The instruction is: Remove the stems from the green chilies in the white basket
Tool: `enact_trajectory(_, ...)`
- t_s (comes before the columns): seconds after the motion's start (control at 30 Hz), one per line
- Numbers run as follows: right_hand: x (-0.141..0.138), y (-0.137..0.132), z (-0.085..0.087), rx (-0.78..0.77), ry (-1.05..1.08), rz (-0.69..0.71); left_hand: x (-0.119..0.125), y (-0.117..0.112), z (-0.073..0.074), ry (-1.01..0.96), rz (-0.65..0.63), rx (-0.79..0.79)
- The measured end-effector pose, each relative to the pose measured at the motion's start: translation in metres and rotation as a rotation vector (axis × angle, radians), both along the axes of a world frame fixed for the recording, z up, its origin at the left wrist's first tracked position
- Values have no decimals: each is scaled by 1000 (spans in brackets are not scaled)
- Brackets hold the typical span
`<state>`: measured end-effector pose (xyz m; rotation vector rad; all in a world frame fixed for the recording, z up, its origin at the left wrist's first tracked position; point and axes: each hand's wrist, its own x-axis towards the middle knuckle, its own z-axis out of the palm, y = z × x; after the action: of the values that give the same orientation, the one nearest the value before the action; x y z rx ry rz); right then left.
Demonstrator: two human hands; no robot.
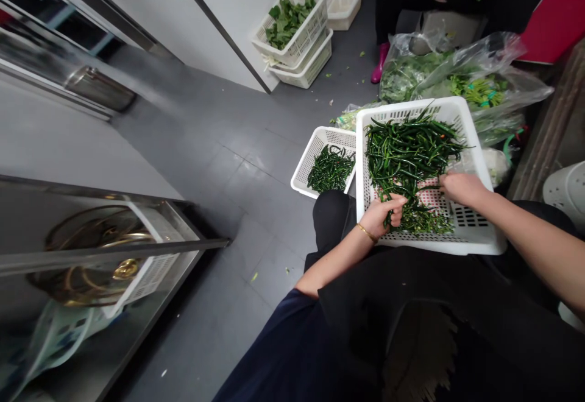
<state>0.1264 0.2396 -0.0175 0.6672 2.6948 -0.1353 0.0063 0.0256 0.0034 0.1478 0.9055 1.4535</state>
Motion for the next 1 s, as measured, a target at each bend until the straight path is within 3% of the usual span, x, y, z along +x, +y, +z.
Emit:
enact_trajectory(0.07, 18, -13, 11, -82, 114, 23, 5, 5, -7, 6, -68, -84)
enact_trajectory(0.2, 49, -68, 29, -439, 501, 52, 15, 10, -11, 126, -128, -107)
enact_trajectory(0.27, 54, -95, 31, -543, 551, -3, 18, 9, -6, 398, -46, -64)
enact_trajectory(0.33, 52, -109, 29, -661, 554, -157, 19, 4, 4, 772, 54, 19)
enact_trajectory(0.43, 42, -99, 19, -799, 505, -387, 19, -3, 18, 1140, 106, 194)
enact_trajectory(0.47, 38, -89, 15, -765, 457, -379, 19, -4, 21, 1152, 112, 219)
enact_trajectory(0.53, 30, -65, 6, -530, 302, -238, 15, -6, 22, 990, 138, 188)
enact_trajectory(0.63, 17, -33, -9, -59, 67, -30, 5, -5, 19, 463, 173, 109)
enact_trajectory(0.7, 7, -21, -16, 61, 10, 9, -2, -5, 17, 181, 137, 114)
enact_trajectory(0.8, -8, -10, -17, 34, 27, 42, -8, -8, 18, 71, 9, 121)
enact_trajectory(0.9, -14, -7, 1, -15, 115, 9, -7, -9, 20, 225, -44, 85)
enact_trajectory(0.93, -11, -9, 9, -91, 178, -24, -6, -9, 20, 316, -42, 62)
enact_trajectory(1.0, 0, -24, 26, -393, 321, -104, -2, -7, 19, 500, -61, 14)
